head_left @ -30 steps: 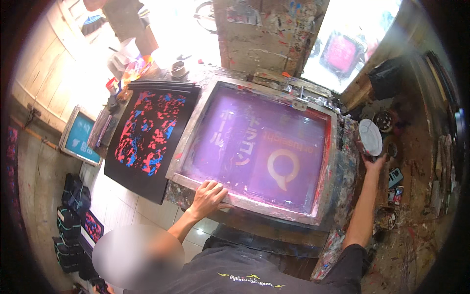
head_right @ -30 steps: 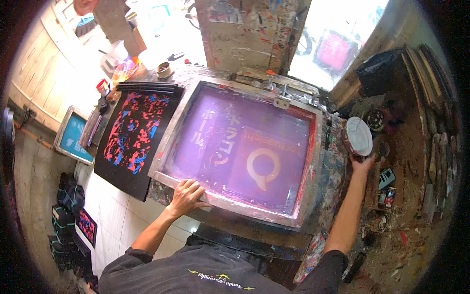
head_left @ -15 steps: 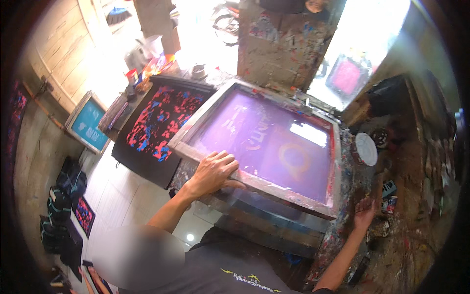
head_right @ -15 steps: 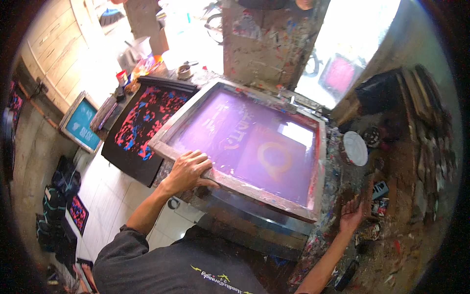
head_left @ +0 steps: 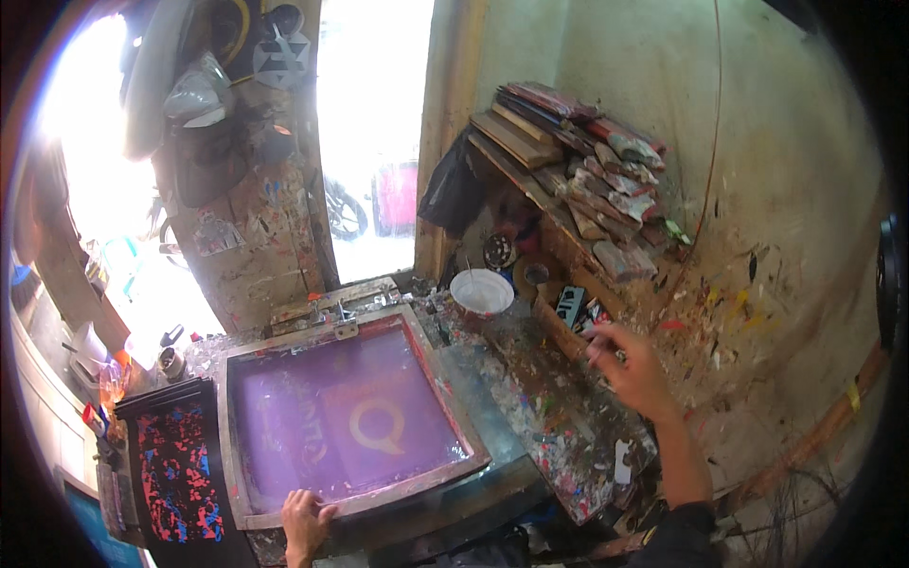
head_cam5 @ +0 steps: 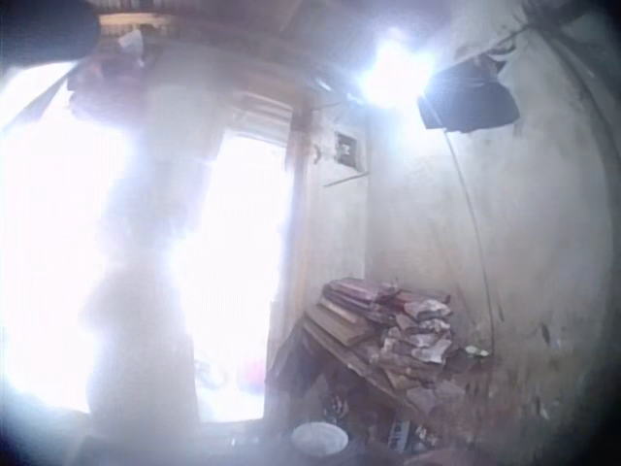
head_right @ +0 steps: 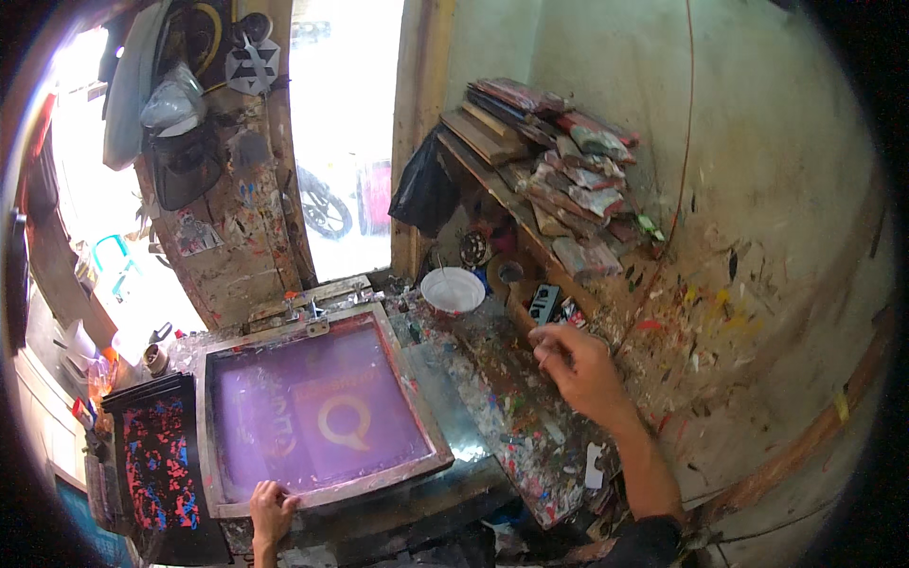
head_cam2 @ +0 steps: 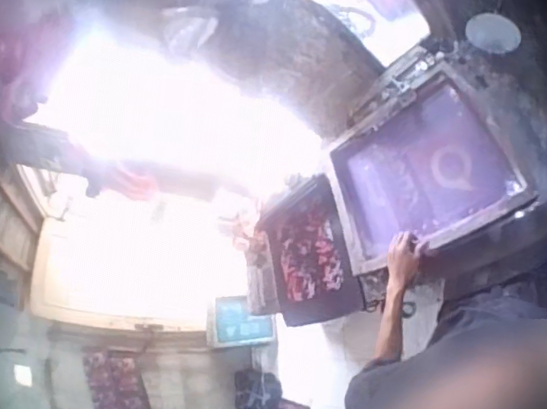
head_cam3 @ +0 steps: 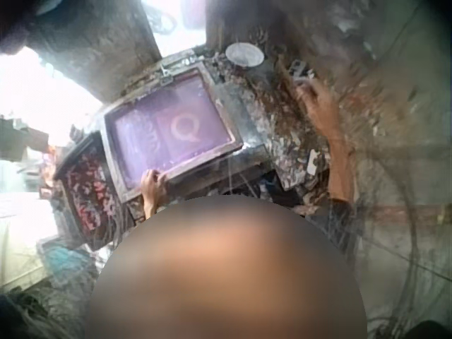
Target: The person applies adhesive tape to the edges of a screen printing frame, stirs a container of white ink with a small tool, and prepares a squeegee while another person moves printed garments onto a stack.
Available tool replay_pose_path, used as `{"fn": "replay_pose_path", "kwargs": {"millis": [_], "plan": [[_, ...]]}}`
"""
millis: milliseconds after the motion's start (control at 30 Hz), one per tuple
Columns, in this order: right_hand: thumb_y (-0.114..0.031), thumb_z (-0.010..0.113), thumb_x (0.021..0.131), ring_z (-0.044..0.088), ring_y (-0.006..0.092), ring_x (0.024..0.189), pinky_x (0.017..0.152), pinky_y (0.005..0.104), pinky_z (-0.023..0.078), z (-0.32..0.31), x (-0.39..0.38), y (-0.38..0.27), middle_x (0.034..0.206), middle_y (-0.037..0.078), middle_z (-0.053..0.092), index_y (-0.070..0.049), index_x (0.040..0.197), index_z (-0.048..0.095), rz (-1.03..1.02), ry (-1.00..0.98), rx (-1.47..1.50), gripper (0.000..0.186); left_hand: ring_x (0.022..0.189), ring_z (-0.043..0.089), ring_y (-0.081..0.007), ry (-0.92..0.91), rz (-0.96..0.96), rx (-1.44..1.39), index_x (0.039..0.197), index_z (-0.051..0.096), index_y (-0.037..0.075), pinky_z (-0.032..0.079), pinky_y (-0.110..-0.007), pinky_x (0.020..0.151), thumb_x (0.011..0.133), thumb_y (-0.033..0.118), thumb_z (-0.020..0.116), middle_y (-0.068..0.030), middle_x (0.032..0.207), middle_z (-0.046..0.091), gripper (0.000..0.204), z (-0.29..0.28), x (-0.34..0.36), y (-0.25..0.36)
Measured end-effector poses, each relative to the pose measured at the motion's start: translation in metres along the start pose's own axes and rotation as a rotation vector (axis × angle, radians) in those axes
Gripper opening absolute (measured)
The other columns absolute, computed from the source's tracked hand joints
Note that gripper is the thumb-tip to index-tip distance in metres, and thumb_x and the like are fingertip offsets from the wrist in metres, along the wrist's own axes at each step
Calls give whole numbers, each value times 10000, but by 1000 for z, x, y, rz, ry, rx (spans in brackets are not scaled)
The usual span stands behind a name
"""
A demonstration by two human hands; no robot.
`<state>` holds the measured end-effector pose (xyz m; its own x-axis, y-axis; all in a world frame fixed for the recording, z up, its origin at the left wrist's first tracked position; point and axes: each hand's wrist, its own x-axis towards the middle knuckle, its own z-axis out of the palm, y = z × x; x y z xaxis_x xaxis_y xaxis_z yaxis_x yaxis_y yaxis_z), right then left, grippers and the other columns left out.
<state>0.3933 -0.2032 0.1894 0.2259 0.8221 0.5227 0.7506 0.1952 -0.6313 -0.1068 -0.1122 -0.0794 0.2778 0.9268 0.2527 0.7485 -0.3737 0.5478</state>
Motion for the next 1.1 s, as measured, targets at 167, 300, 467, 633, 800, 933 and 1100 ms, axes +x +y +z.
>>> {"fn": "replay_pose_path", "kwargs": {"millis": [167, 300, 467, 633, 800, 933, 1100], "plan": [[-141, 617, 967, 655, 308, 761, 691, 388, 511, -20, 119, -44, 855, 161, 674, 6, 990, 643, -422, 238, -440, 151, 746, 577, -315, 246, -171, 27, 788, 606, 51, 434, -448, 688, 865, 442, 685, -98, 737, 584, 406, 9, 5, -5], [-282, 609, 984, 647, 432, 846, 713, 503, 488, -16, 260, -57, 900, 245, 668, 8, 996, 629, -398, 310, -743, 292, 700, 551, -294, 331, -177, 163, 744, 608, 80, 418, -428, 663, 941, 478, 600, -79, 687, 558, 443, 21, 3, -13], [-553, 653, 898, 515, 460, 1289, 1048, 514, 433, -47, 427, 54, 1358, 325, 548, 64, 1345, 530, -162, 259, -888, 772, 719, 577, -295, 368, -185, 119, 766, 626, 81, 433, -421, 670, 913, 400, 641, -81, 706, 580, 351, 24, 8, -4], [-635, 727, 796, 521, 388, 1307, 1092, 460, 409, -81, 476, 104, 1434, 314, 489, 83, 1457, 402, 189, 155, -798, 1029, 716, 591, -300, 396, -226, 175, 803, 634, 72, 442, -417, 669, 862, 351, 672, -94, 717, 592, 288, 27, 12, -5], [-620, 758, 768, 572, 342, 1204, 1032, 431, 439, -114, 491, 119, 1319, 262, 566, 73, 1422, 422, 203, 73, -540, 1010, 695, 587, -300, 325, -233, 171, 816, 634, 74, 435, -413, 658, 824, 338, 693, -97, 710, 585, 271, 23, 16, 0], [-583, 777, 746, 574, 375, 1207, 1023, 449, 445, -99, 513, 143, 1366, 302, 520, 88, 1440, 370, 209, 47, -604, 1048, 694, 588, -296, 258, -232, 220, 822, 636, 71, 428, -413, 658, 823, 330, 692, -97, 714, 588, 265, 16, 10, -4], [-601, 763, 735, 523, 413, 1285, 1058, 472, 414, -88, 517, 128, 1425, 313, 484, 72, 1463, 361, 90, 338, -924, 1071, 708, 593, -294, 254, -236, 197, 836, 644, 70, 428, -415, 664, 822, 319, 693, -97, 723, 598, 254, 15, 12, -3]]}}
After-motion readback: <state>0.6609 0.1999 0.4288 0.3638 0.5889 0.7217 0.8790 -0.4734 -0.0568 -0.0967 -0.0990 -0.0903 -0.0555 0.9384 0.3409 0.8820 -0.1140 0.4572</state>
